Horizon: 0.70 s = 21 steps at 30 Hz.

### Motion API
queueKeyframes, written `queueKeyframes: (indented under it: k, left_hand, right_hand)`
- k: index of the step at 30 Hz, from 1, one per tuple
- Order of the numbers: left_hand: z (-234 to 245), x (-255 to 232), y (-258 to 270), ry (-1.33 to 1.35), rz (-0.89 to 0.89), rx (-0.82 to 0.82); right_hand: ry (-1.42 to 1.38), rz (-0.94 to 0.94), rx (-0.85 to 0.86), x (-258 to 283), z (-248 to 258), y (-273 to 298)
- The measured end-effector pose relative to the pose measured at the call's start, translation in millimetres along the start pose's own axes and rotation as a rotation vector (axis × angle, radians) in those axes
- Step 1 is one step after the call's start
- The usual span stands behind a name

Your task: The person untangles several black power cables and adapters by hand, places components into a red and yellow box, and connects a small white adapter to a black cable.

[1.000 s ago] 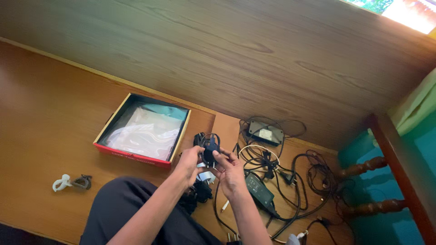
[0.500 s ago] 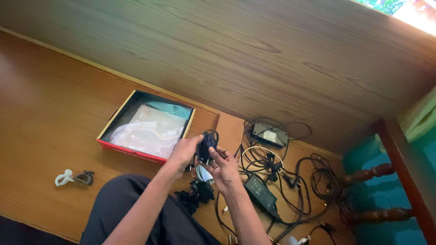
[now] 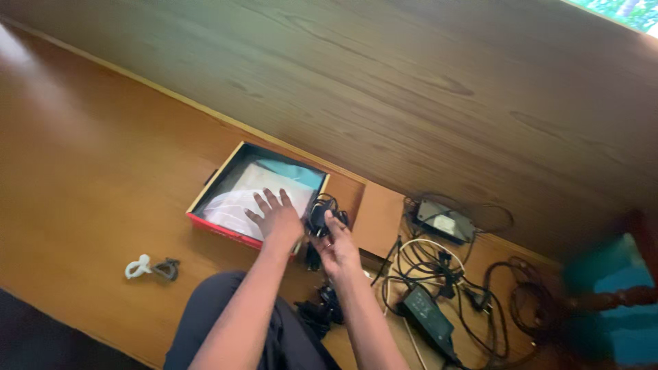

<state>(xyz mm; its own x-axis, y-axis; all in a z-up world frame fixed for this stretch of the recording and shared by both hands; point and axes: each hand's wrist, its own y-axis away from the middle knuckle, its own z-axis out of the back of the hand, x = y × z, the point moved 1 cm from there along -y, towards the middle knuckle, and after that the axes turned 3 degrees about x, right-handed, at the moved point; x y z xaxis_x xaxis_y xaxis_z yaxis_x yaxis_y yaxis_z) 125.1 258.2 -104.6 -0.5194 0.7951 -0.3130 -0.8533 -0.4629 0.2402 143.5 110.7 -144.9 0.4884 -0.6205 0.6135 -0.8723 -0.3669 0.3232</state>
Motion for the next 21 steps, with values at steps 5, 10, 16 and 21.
queueKeyframes:
  k: [5, 10, 16, 21]
  left_hand:
    - [17, -6, 13, 0.007, 0.079, 0.163]
    - [30, -20, 27, 0.016, 0.002, 0.233]
    - [14, -38, 43, -0.053, -0.159, 0.301]
    - [10, -48, 56, -0.074, -0.22, 0.231]
  right_hand:
    - [-0.032, -0.004, 0.019, -8, 2, -19]
    - [-0.004, 0.015, -0.015, -6, 5, -23]
    - [-0.095, 0.055, -0.141, 10, 13, -16]
    - [-0.246, 0.068, -0.151, 25, 19, -4]
